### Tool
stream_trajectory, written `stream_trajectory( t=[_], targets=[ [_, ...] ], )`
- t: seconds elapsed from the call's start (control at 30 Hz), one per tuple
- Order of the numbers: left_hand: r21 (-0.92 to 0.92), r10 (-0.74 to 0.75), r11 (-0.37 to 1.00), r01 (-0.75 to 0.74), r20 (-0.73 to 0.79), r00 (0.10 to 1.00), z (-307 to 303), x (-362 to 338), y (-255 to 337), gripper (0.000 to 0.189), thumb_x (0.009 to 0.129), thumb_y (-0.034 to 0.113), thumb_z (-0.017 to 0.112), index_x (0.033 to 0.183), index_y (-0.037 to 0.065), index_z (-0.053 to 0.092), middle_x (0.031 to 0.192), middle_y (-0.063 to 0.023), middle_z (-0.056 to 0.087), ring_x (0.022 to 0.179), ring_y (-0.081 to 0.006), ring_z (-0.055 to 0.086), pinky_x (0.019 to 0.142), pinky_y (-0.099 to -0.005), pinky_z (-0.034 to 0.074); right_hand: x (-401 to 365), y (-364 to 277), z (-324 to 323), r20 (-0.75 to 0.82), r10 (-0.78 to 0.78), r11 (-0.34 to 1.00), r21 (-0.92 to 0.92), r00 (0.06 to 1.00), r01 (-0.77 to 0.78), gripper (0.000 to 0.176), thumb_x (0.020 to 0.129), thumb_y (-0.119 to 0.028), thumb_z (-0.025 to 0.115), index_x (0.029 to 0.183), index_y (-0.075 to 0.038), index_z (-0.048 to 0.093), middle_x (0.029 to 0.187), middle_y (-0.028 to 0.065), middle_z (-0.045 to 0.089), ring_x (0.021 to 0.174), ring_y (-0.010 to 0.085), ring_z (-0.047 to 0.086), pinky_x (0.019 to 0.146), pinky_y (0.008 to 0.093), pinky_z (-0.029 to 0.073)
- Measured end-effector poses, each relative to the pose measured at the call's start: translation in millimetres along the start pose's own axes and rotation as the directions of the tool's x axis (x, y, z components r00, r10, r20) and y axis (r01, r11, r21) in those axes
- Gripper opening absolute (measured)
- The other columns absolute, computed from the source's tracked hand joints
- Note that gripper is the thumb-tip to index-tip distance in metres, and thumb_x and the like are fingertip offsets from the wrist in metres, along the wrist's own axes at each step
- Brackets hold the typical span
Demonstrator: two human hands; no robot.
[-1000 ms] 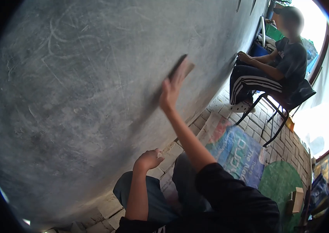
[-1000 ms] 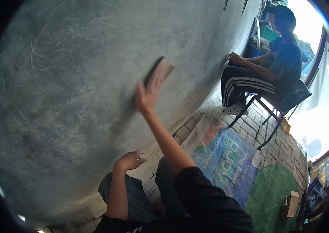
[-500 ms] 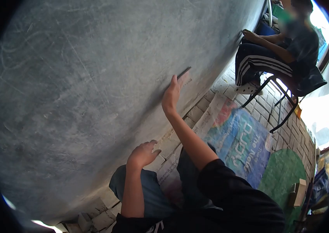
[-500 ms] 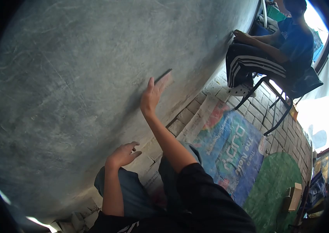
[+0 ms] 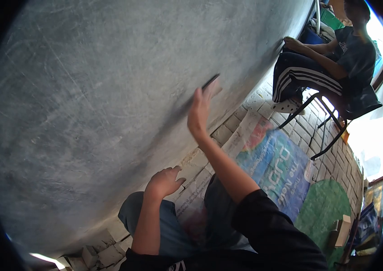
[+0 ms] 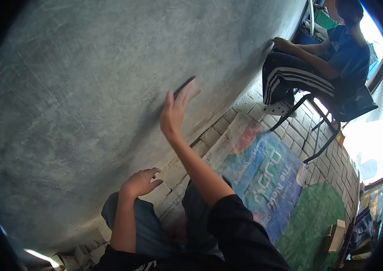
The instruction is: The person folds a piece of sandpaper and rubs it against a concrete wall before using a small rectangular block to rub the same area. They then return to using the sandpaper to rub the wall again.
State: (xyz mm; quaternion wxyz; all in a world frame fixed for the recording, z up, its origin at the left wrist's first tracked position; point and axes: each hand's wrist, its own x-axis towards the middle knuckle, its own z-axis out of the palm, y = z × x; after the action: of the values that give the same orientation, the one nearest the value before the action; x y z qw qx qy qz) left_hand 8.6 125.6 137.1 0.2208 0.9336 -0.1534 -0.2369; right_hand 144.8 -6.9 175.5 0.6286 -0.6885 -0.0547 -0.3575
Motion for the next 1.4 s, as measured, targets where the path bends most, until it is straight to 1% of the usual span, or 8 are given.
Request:
stream_trajectory(
  t=[0.13, 0.47, 0.57, 0.73, 0.8, 0.93, 1.1, 1.4],
  targets=[
    [-0.02, 0.015, 1.0, -0.014, 0.01, 1.0, 3, 0, -5, 0.047, 0.085, 0.037, 0.058, 0.123, 0.009, 0.051, 0.108, -0.0175, 0.062, 0.1, -0.0328, 0.059, 0.087, -0.0387, 0.046, -26, -1, 3, 0.114, -0.109, 0.987, -0.106, 0.987, 0.121, 0.069, 0.096, -0.034, 0.034, 0.141, 0.008, 0.003, 0.15, 0.0243, 0.003, 0.139, 0.0352, 0.004, 0.112, 0.0372, 0.006],
    [-0.023, -0.011, 1.0, 0.01, -0.013, 1.0, -3, -9, -4, 0.045, 0.084, 0.035, 0.057, 0.119, 0.007, 0.053, 0.109, -0.0195, 0.06, 0.102, -0.0341, 0.057, 0.089, -0.0406, 0.045, -4, 7, 5, -0.02, 0.169, 0.985, 0.043, 0.985, -0.168, 0.07, 0.097, -0.037, 0.03, 0.142, 0.006, -0.002, 0.15, 0.0229, -0.002, 0.14, 0.0338, -0.001, 0.112, 0.0365, 0.006],
    [-0.017, -0.036, 0.999, 0.036, -0.002, 0.999, -8, -9, -1, 0.045, 0.084, 0.035, 0.057, 0.119, 0.007, 0.052, 0.109, -0.0196, 0.06, 0.102, -0.0342, 0.057, 0.089, -0.0407, 0.045, -36, -12, 4, 0.169, 0.039, 0.997, -0.077, 0.985, -0.026, 0.073, 0.096, -0.038, 0.034, 0.142, 0.006, -0.001, 0.15, 0.024, -0.003, 0.14, 0.0342, -0.001, 0.112, 0.0363, 0.006],
    [0.039, -0.022, 0.999, 0.022, 0.005, 1.0, 1, -4, -6, 0.047, 0.085, 0.038, 0.058, 0.123, 0.01, 0.051, 0.107, -0.0167, 0.063, 0.101, -0.0319, 0.059, 0.088, -0.0383, 0.046, -13, -3, 9, -0.012, 0.098, 0.995, 0.002, 0.995, -0.098, 0.073, 0.095, -0.036, 0.038, 0.142, 0.007, 0.001, 0.149, 0.0252, -0.001, 0.139, 0.0361, 0.001, 0.112, 0.0389, 0.008],
    [0.005, -0.033, 0.999, 0.033, 0.025, 0.999, -1, -4, -5, 0.047, 0.085, 0.038, 0.058, 0.123, 0.011, 0.051, 0.107, -0.016, 0.063, 0.101, -0.0316, 0.059, 0.089, -0.0381, 0.046, -28, -3, 13, 0.08, -0.131, 0.981, -0.132, 0.988, 0.141, 0.074, 0.094, -0.038, 0.04, 0.142, 0.007, 0.003, 0.149, 0.0268, -0.001, 0.139, 0.0386, 0.003, 0.112, 0.0409, 0.009],
    [0.017, -0.058, 0.998, 0.057, 0.047, 0.997, -2, -4, -6, 0.047, 0.085, 0.038, 0.057, 0.124, 0.012, 0.051, 0.107, -0.0159, 0.063, 0.101, -0.0316, 0.059, 0.089, -0.038, 0.046, -14, -2, 13, -0.013, -0.074, 0.997, -0.037, 0.997, 0.073, 0.077, 0.093, -0.038, 0.043, 0.141, 0.009, 0.004, 0.148, 0.0288, 0.0, 0.138, 0.0409, 0.003, 0.111, 0.0425, 0.009],
    [0.012, -0.039, 0.999, 0.039, 0.037, 0.999, -3, -4, -7, 0.049, 0.085, 0.038, 0.058, 0.125, 0.011, 0.05, 0.108, -0.0164, 0.062, 0.102, -0.0319, 0.059, 0.089, -0.0383, 0.046, -14, -2, 1, 0.152, -0.299, 0.913, -0.244, 0.942, 0.329, 0.081, 0.09, -0.035, 0.05, 0.139, 0.013, 0.006, 0.146, 0.0312, 0.003, 0.137, 0.0424, 0.007, 0.111, 0.0441, 0.012],
    [0.04, -0.042, 0.998, 0.041, 0.015, 0.999, -3, -13, 2, 0.048, 0.085, 0.037, 0.058, 0.123, 0.01, 0.052, 0.11, -0.0167, 0.062, 0.103, -0.0315, 0.059, 0.089, -0.0385, 0.046, 3, -5, -3, 0.058, -0.149, 0.983, -0.098, 0.987, 0.154, 0.081, 0.088, -0.036, 0.052, 0.139, 0.012, 0.011, 0.146, 0.0322, 0.005, 0.137, 0.0437, 0.007, 0.111, 0.0456, 0.012]
  ],
)
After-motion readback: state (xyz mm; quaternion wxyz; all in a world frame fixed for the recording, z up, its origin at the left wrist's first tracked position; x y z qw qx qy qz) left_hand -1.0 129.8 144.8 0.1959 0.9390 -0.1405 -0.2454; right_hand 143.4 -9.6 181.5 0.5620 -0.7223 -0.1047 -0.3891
